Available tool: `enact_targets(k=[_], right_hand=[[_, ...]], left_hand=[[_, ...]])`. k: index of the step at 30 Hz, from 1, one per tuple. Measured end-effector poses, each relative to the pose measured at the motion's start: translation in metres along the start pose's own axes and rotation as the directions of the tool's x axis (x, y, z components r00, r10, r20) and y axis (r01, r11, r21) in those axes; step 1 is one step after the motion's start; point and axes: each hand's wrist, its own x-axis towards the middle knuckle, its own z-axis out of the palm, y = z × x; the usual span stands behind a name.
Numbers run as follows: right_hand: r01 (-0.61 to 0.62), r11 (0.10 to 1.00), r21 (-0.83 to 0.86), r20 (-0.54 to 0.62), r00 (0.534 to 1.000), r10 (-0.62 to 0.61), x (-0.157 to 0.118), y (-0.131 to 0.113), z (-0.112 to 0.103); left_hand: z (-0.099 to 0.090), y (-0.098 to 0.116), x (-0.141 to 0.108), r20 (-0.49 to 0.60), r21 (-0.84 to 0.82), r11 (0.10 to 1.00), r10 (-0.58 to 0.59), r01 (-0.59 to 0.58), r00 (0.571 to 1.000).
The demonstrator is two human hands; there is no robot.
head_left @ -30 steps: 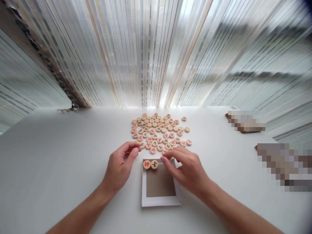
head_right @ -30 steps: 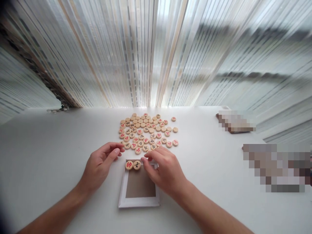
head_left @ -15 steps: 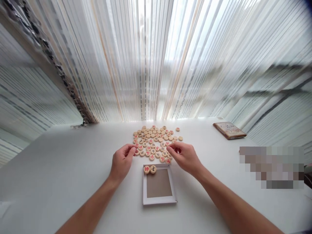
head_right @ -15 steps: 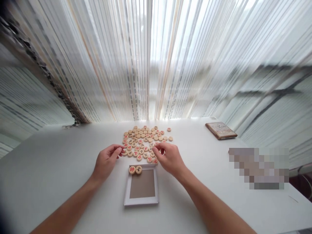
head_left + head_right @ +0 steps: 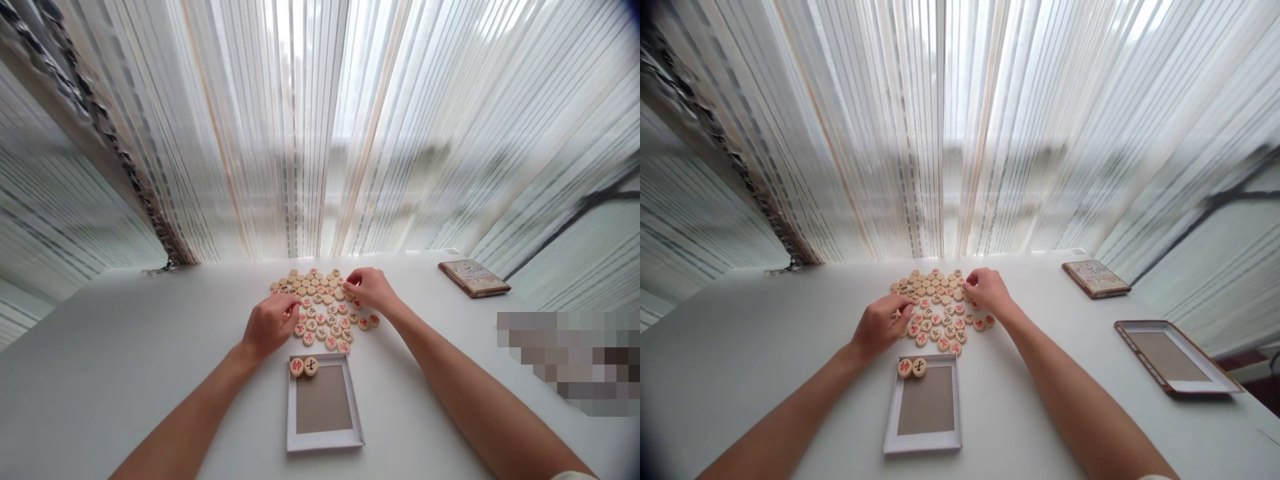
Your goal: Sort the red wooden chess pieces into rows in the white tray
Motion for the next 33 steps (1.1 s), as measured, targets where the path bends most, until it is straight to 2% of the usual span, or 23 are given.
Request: enact_targets(k=[5,12,17,20,23,27,30,33], right_hand=[[-0.004,0.999,-0.054,0.048,0.999,0.006,0.003,0.006,0.004],[0.015,1.000,-0.026,0.053,0.998,-0.013,-0.001,0.000,-0.001],[0.017,0.997,0.076,-0.049,0.999,-0.014,-0.004,0.002,0.001],[0.023,0.978,0.209,-0.127,0.992,0.004,-0.007,0.001,-0.005],[0.011,0.908,0.418,-0.099,0.995,0.034,-0.014,-0.005,-0.010],[-0.051,0.712,0.701,0.081,0.997,-0.008,-0.029,-0.023,-0.002],[-0.113,0.579,0.808,0.193,0.978,-0.079,-0.047,-0.041,0.010],[-0.145,0.495,0.856,0.225,0.969,-0.106,-0.066,-0.057,0.017]], left_hand=[[0.007,-0.008,-0.006,0.015,0.028,0.994,0.103,-0.103,0.995],[0.008,-0.009,-0.006,0.006,0.043,0.989,0.144,-0.144,0.990],[0.008,-0.006,-0.007,0.004,0.025,0.992,0.125,-0.125,0.992],[0.007,-0.005,-0.009,-0.018,-0.006,0.995,0.097,-0.097,0.995],[0.006,-0.004,-0.011,-0.037,-0.061,0.997,0.051,-0.053,0.998],[0.004,0.001,-0.010,-0.031,-0.192,0.981,-0.047,0.040,0.998],[0.001,0.008,-0.010,-0.013,-0.330,0.934,-0.149,0.137,0.989],[-0.002,0.019,-0.013,0.037,-0.484,0.844,-0.244,0.230,0.969]])
